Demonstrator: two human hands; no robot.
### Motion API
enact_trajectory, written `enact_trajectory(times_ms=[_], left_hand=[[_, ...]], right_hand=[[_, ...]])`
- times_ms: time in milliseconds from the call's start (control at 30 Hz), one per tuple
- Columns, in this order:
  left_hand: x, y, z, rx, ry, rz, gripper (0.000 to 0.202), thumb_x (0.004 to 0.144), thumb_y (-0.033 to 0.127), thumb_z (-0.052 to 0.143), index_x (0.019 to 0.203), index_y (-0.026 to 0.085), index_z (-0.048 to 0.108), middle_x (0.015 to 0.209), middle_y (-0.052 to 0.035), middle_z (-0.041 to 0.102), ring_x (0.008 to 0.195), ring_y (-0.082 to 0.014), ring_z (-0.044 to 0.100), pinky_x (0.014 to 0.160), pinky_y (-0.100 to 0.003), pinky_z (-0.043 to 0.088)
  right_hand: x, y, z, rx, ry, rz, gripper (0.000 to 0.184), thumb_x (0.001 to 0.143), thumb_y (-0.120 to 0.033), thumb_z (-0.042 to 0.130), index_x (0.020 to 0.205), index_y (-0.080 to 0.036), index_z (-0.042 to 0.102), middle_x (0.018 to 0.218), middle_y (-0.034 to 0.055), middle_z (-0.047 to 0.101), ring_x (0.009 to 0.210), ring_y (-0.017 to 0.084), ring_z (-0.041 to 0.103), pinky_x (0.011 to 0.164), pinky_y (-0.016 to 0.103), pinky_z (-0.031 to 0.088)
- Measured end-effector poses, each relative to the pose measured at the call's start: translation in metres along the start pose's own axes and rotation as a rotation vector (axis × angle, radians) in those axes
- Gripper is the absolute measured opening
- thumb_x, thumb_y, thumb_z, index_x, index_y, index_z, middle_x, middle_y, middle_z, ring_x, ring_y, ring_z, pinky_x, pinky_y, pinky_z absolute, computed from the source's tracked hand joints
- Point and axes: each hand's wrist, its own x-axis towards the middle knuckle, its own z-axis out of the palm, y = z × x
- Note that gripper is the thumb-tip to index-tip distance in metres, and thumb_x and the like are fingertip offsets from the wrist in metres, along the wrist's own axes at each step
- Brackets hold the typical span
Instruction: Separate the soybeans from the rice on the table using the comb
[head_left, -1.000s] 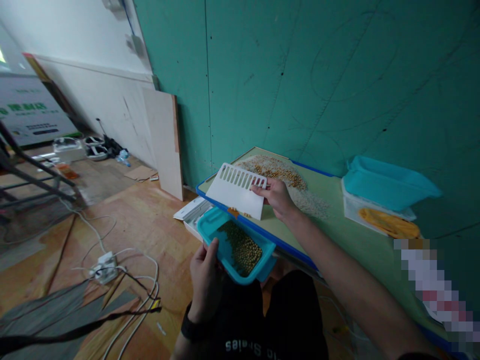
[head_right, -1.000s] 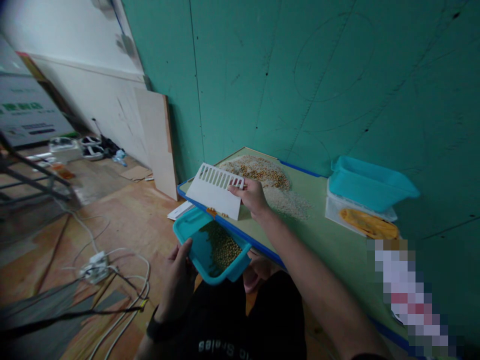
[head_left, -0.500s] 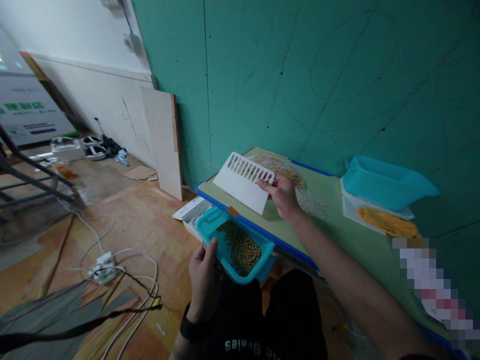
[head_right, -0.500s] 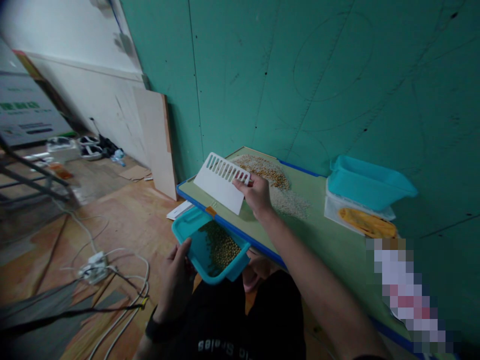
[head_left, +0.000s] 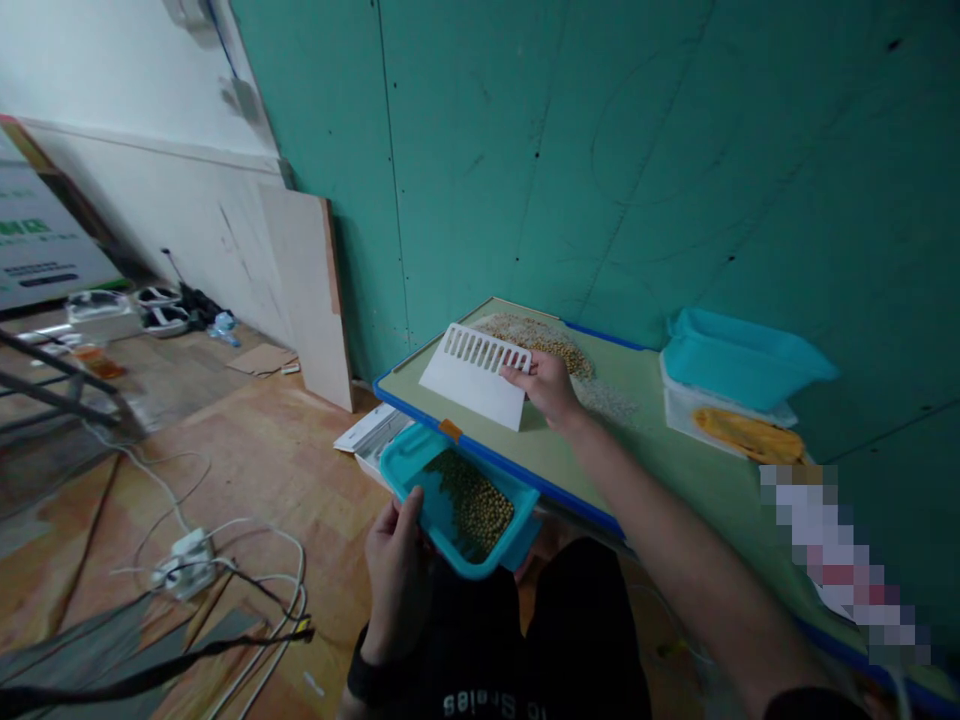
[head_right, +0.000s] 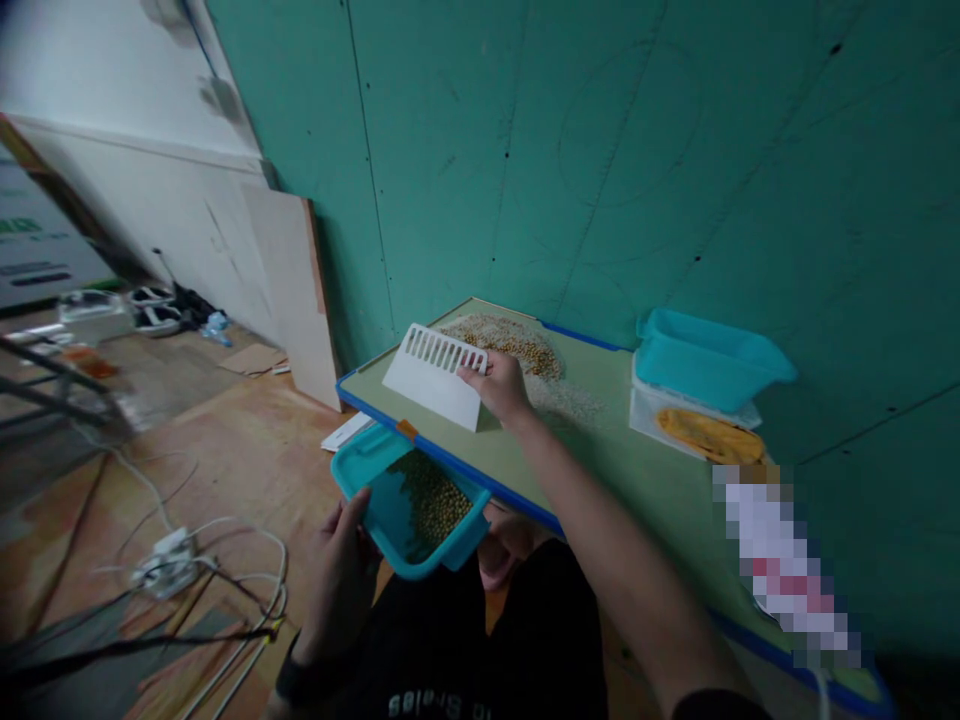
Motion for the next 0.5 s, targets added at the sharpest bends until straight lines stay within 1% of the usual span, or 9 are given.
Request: enact_trajectory(times_ms=[133, 233, 300, 400, 500], left_hand=[[-0.005, 0.006, 0.004, 0.058, -0.010, 0.024, 0.032, 0.068, 0.042, 0.076, 0.060, 0.021, 0.053, 0.045, 0.0081, 0.041, 0.038, -0.0093, 0.038, 0.037, -0.022, 0.029], [-0.011, 0.016, 0.009, 0.109, 0.005, 0.061, 0.026, 0.068, 0.038, 0.075, 0.061, 0.020, 0.058, 0.045, 0.0077, 0.041, 0.038, -0.0095, 0.038, 0.037, -0.022, 0.029], [-0.017, 0.024, 0.012, 0.157, 0.001, 0.097, 0.024, 0.068, 0.036, 0.075, 0.061, 0.020, 0.059, 0.045, 0.0072, 0.042, 0.038, -0.0097, 0.038, 0.037, -0.022, 0.030], [-0.023, 0.033, 0.016, 0.216, -0.018, 0.109, 0.023, 0.068, 0.034, 0.073, 0.057, 0.021, 0.057, 0.044, 0.0066, 0.042, 0.038, -0.0106, 0.039, 0.037, -0.022, 0.031], [-0.027, 0.036, 0.019, 0.243, -0.016, 0.119, 0.023, 0.068, 0.033, 0.072, 0.057, 0.021, 0.057, 0.044, 0.0062, 0.043, 0.038, -0.0109, 0.040, 0.037, -0.022, 0.032]], right_hand=[[0.014, -0.001, -0.025, 0.035, 0.028, 0.119, 0.033, 0.053, -0.034, 0.080, 0.077, -0.015, 0.070, 0.072, 0.0035, 0.071, 0.059, 0.016, 0.062, 0.055, 0.028, 0.049], [0.021, -0.004, -0.042, 0.121, 0.075, 0.208, 0.039, 0.048, -0.035, 0.083, 0.078, -0.015, 0.068, 0.069, 0.0021, 0.070, 0.056, 0.017, 0.061, 0.053, 0.029, 0.049], [0.026, -0.003, -0.050, 0.171, 0.134, 0.216, 0.041, 0.047, -0.036, 0.083, 0.079, -0.016, 0.067, 0.069, 0.0014, 0.070, 0.058, 0.017, 0.061, 0.054, 0.030, 0.049], [0.031, 0.004, -0.057, 0.194, 0.224, 0.167, 0.038, 0.048, -0.034, 0.082, 0.079, -0.016, 0.067, 0.070, 0.0005, 0.069, 0.060, 0.016, 0.060, 0.056, 0.028, 0.049], [0.033, 0.013, -0.056, 0.178, 0.248, 0.158, 0.032, 0.051, -0.031, 0.080, 0.076, -0.016, 0.067, 0.070, 0.0007, 0.069, 0.061, 0.016, 0.060, 0.058, 0.028, 0.048]])
